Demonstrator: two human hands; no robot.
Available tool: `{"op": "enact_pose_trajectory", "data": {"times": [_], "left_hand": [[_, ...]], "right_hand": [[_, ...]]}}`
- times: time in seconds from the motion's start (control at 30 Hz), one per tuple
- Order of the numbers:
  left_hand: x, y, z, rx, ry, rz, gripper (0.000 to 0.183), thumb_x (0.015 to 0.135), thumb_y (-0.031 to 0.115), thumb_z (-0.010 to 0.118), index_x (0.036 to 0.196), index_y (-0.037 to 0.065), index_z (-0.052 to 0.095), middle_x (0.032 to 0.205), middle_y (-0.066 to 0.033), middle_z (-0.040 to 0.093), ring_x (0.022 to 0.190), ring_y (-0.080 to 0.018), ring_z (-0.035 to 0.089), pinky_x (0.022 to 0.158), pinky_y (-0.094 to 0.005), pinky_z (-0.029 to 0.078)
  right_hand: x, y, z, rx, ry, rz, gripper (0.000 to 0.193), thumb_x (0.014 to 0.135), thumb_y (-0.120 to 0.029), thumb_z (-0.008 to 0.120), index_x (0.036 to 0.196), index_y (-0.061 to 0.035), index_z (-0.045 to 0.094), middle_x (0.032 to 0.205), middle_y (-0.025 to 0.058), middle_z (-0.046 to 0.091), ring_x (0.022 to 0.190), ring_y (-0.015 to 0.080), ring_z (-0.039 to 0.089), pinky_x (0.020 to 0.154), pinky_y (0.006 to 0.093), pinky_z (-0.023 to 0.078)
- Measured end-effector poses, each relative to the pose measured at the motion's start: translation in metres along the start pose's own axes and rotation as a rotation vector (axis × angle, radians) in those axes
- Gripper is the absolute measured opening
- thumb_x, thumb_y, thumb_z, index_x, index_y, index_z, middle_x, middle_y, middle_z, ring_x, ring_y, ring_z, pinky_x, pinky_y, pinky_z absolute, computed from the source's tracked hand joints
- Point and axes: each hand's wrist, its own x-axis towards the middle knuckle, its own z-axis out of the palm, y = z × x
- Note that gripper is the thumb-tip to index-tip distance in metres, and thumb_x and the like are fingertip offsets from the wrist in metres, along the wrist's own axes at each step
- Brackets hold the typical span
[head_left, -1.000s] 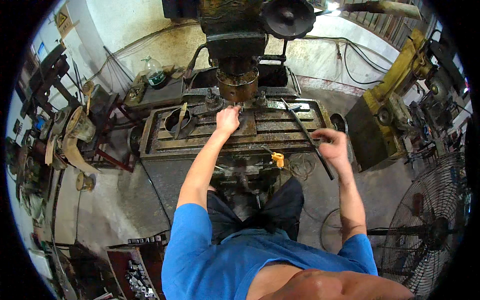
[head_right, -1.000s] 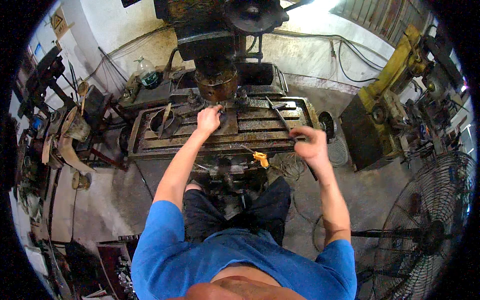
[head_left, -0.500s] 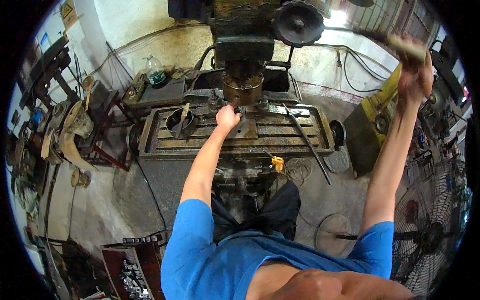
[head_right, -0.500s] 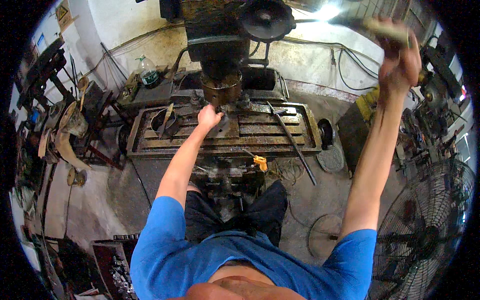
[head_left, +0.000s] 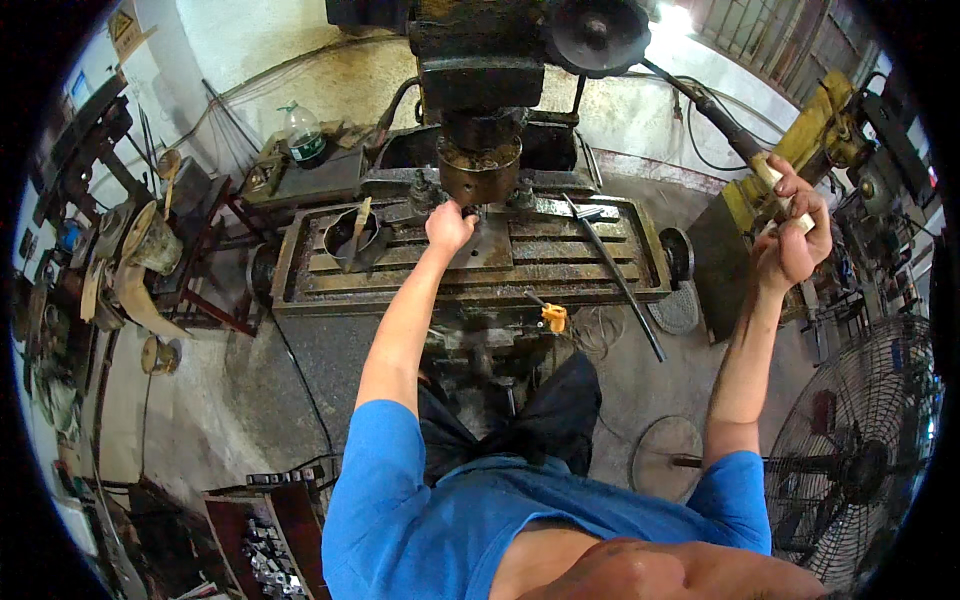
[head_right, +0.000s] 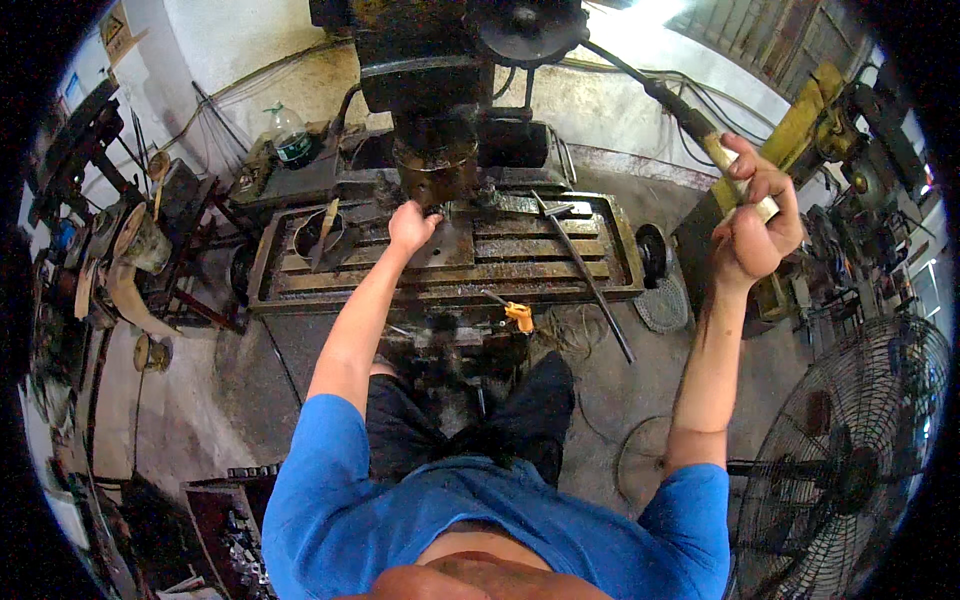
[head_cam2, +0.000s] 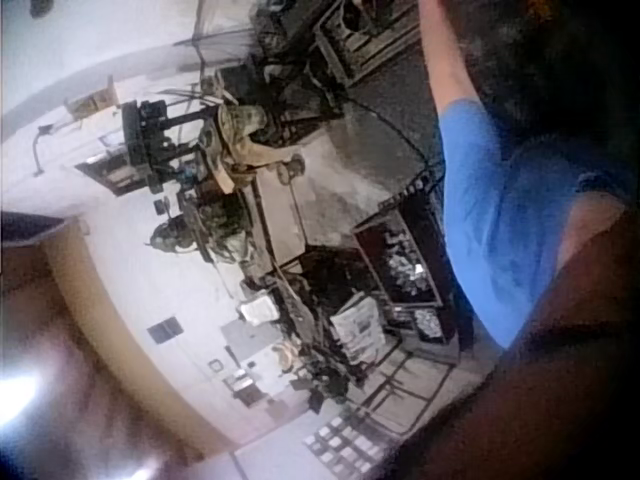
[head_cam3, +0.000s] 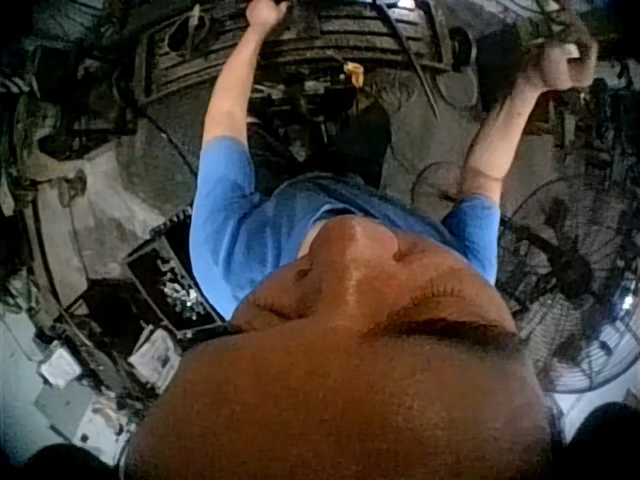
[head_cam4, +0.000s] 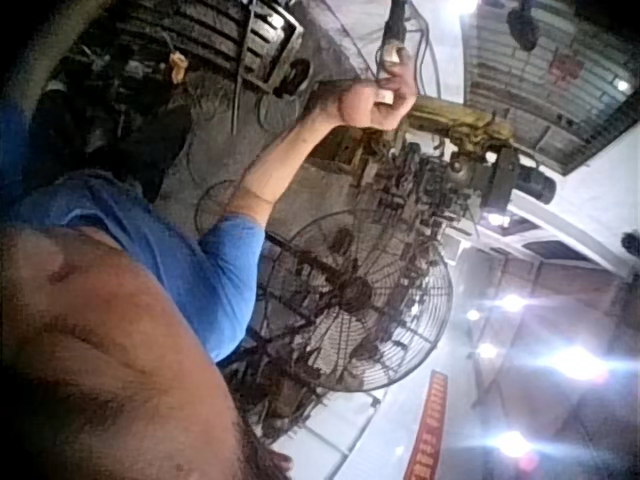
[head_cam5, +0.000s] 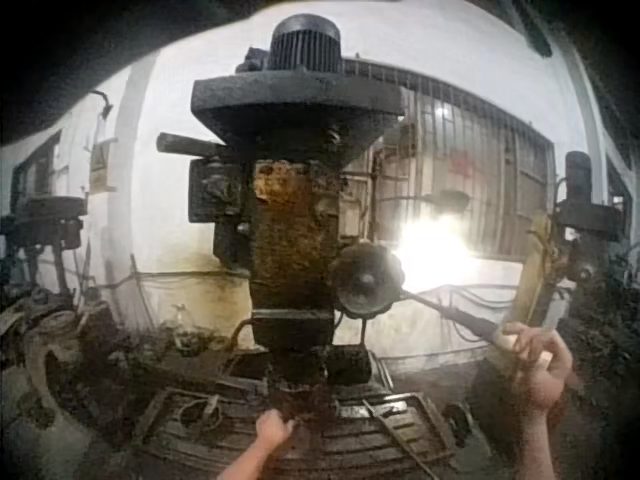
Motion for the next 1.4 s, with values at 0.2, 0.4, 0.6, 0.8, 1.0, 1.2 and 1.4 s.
{"op": "enact_pose_trajectory", "data": {"times": [0.2,0.4,0.6,0.8,1.0,1.2,1.4], "left_hand": [[0.000,0.003,-0.003,0.019,-0.016,-0.002,0.036,0.067,0.034,0.071,0.072,-0.001,0.062,0.078,-0.0188,0.062,0.077,-0.0336,0.061,0.065,-0.0419,0.049],[-0.002,0.002,-0.003,0.004,-0.050,0.001,0.041,0.065,0.035,0.073,0.073,-0.003,0.061,0.074,-0.0199,0.061,0.073,-0.0347,0.060,0.061,-0.0432,0.047],[0.003,0.001,0.011,0.030,-0.076,0.010,0.041,0.068,0.039,0.066,0.084,0.001,0.061,0.086,-0.0186,0.061,0.085,-0.0347,0.059,0.070,-0.0443,0.047],[-0.005,-0.003,-0.014,-0.105,-0.011,0.113,0.049,0.070,0.024,0.070,0.110,0.000,0.054,0.100,-0.0209,0.060,0.091,-0.0380,0.056,0.074,-0.0427,0.046],[-0.002,-0.017,-0.010,-0.524,-0.166,0.159,0.033,0.075,0.001,0.062,0.106,-0.005,0.053,0.062,-0.0122,0.056,0.042,-0.0180,0.050,0.041,-0.0339,0.039],[-0.055,-0.046,-0.076,-0.550,-0.182,0.106,0.044,0.078,-0.003,0.051,0.121,-0.007,0.043,0.068,-0.0082,0.058,0.045,-0.0106,0.049,0.039,-0.0258,0.040],[-0.098,-0.112,-0.132,-0.383,0.042,0.170,0.037,0.079,-0.003,0.048,0.116,-0.006,0.051,0.075,-0.0086,0.059,0.053,-0.0090,0.049,0.046,-0.0269,0.041]], "right_hand": [[-0.009,0.003,0.003,-0.011,0.018,-0.001,0.017,0.049,-0.008,0.042,0.065,-0.0014,0.039,0.078,0.0142,0.050,0.095,0.0364,0.052,0.094,0.0519,0.030],[-0.026,0.004,-0.004,-0.055,-0.007,0.007,0.018,0.057,-0.013,0.050,0.068,-0.0013,0.042,0.081,0.0147,0.051,0.098,0.0366,0.051,0.095,0.0511,0.030],[-0.010,-0.012,-0.006,-0.199,-0.018,0.038,0.025,0.070,-0.023,0.061,0.071,-0.0003,0.048,0.081,0.0091,0.058,0.096,0.0343,0.056,0.087,0.0452,0.039],[-0.037,-0.006,0.003,-0.093,0.002,0.065,0.017,0.054,-0.009,0.052,0.067,0.0000,0.047,0.081,0.0085,0.059,0.095,0.0229,0.056,0.086,0.0344,0.041],[-0.027,-0.009,-0.003,0.003,-0.039,0.047,0.018,0.057,-0.012,0.054,0.064,-0.0038,0.040,0.077,0.0085,0.054,0.088,0.0238,0.054,0.092,0.0427,0.038],[-0.031,-0.009,-0.006,0.038,0.035,0.054,0.018,0.055,-0.011,0.053,0.064,-0.0030,0.039,0.076,0.0080,0.053,0.087,0.0228,0.053,0.092,0.0422,0.038],[-0.032,-0.009,0.000,0.095,0.094,0.097,0.017,0.055,-0.011,0.052,0.063,-0.0032,0.040,0.076,0.0059,0.053,0.089,0.0223,0.053,0.091,0.0401,0.038]]}}
